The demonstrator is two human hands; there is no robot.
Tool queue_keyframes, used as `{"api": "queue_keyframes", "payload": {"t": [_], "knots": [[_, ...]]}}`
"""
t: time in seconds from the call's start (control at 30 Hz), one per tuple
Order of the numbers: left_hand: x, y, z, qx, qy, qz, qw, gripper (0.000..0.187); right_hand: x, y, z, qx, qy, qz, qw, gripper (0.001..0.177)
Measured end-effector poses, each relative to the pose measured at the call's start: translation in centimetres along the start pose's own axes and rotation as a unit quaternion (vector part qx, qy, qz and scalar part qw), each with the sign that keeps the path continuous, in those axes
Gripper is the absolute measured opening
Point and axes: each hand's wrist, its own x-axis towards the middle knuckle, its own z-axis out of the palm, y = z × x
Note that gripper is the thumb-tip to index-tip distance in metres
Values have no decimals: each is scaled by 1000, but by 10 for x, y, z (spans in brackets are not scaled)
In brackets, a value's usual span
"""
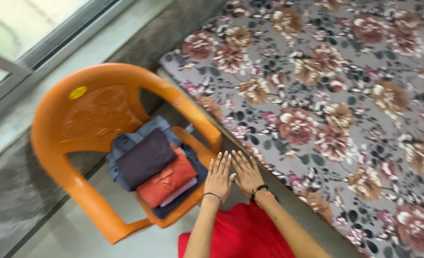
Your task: The person smooths out a floral-patterned bedsheet over a mattress by hand and places a matching pillow at the head of the bed.
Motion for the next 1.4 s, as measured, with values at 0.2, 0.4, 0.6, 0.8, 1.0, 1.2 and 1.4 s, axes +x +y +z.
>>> {"api": "queue_keyframes", "payload": {"t": [0.2, 0.4, 0.6, 0.8, 1.0, 1.2, 1.4], "knots": [[32, 108, 58, 26, -17, 24, 999, 74, -71, 103, -14, 18, -30, 61, 997, 76], [49, 232, 156, 1, -153, 39, 987, 77, -181, 228, 9, 22, -71, 192, 979, 75], [22, 309, 227, 37, -264, 83, 960, 75, -301, 309, 32, 48, -33, 402, 914, 76], [-7, 301, 265, 126, -380, 27, 916, 71, -366, 266, 12, 20, -339, 135, 931, 65], [-25, 334, 268, 158, -318, 66, 933, 69, -426, 296, 56, 45, -168, 174, 969, 64], [-60, 405, 274, 128, -347, 105, 923, 80, -495, 379, 86, 35, 11, 428, 903, 71], [-103, 441, 307, 142, -430, 82, 888, 85, -548, 331, 80, 25, -214, 299, 930, 79]]}}
